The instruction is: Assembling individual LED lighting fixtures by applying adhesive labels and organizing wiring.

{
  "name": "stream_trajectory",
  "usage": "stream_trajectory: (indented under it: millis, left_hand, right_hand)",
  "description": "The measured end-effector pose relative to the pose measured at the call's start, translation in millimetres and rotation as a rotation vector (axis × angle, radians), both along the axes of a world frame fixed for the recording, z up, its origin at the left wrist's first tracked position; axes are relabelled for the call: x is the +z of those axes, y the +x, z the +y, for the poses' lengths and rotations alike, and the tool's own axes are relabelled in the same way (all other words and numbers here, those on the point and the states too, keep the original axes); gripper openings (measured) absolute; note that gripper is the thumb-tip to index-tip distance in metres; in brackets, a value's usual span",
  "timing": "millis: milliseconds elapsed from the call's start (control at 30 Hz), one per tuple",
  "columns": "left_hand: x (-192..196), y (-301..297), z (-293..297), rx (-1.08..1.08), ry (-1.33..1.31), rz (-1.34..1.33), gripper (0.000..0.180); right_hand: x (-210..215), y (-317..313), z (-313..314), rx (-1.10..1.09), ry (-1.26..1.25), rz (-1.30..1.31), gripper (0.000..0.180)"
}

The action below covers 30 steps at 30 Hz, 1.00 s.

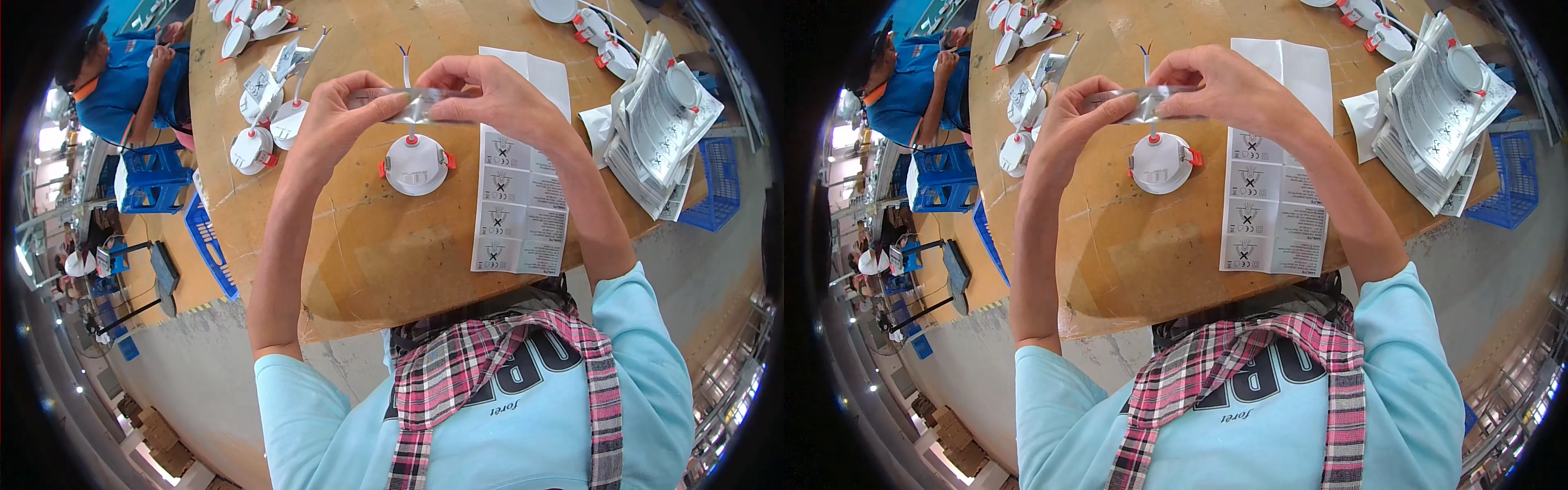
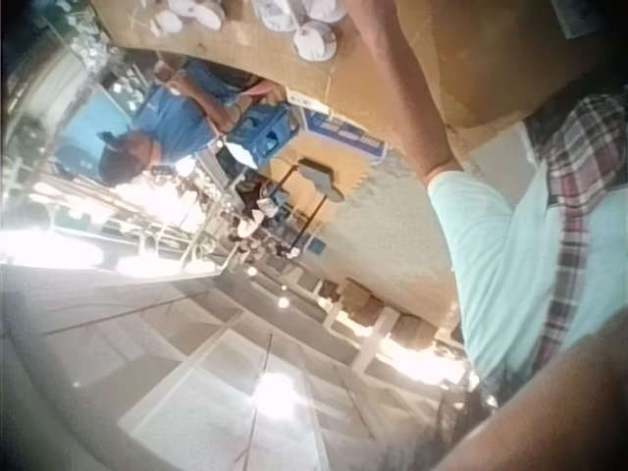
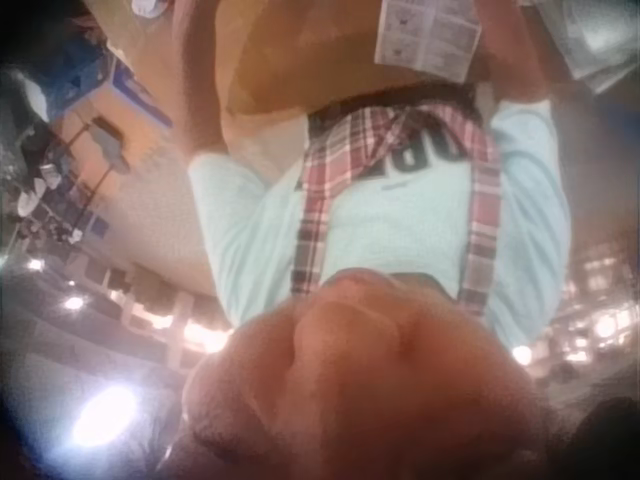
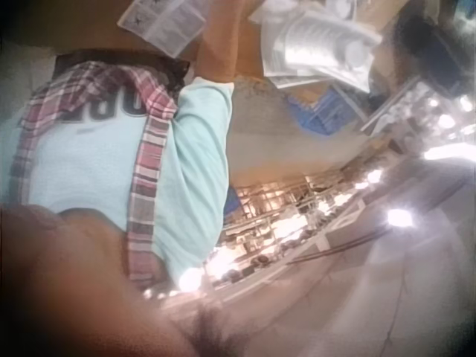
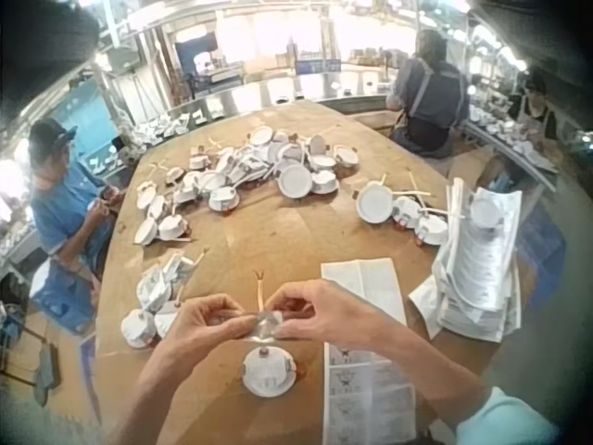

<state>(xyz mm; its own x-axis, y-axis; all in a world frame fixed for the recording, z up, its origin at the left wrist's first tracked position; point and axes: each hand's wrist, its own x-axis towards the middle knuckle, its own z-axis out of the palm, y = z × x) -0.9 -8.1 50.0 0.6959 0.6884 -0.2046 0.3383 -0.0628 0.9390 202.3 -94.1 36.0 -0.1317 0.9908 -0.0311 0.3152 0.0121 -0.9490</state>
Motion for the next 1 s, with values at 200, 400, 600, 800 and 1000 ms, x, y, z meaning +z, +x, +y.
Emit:
stream_trajectory:
  millis: [200, 400, 600, 800, 1000]
  left_hand:
    - [-15.3, -4.1, 8.1, 0.064, -0.067, -0.065, 0.02]
    - [-28.3, -4.8, 19.8, 0.085, -0.156, -0.191, 0.02]
    - [-29.7, 2.7, 19.5, 0.083, -0.168, -0.204, 0.021]
    - [-31.4, 8.7, 22.7, 0.134, -0.099, -0.074, 0.023]
    - [-32.9, 13.4, 26.7, 0.124, -0.084, -0.07, 0.025]
  right_hand:
    - [-9.2, -0.4, 4.7, -0.192, 0.09, 0.017, 0.043]
    - [-10.2, 2.0, 8.1, -0.393, 0.264, -0.155, 0.043]
    - [-21.3, 0.6, 9.3, -0.299, 0.055, 0.019, 0.032]
    - [-24.6, 0.0, 9.9, -0.303, -0.047, -0.027, 0.032]
    - [-35.8, 3.5, 13.4, -0.298, -0.049, -0.012, 0.032]
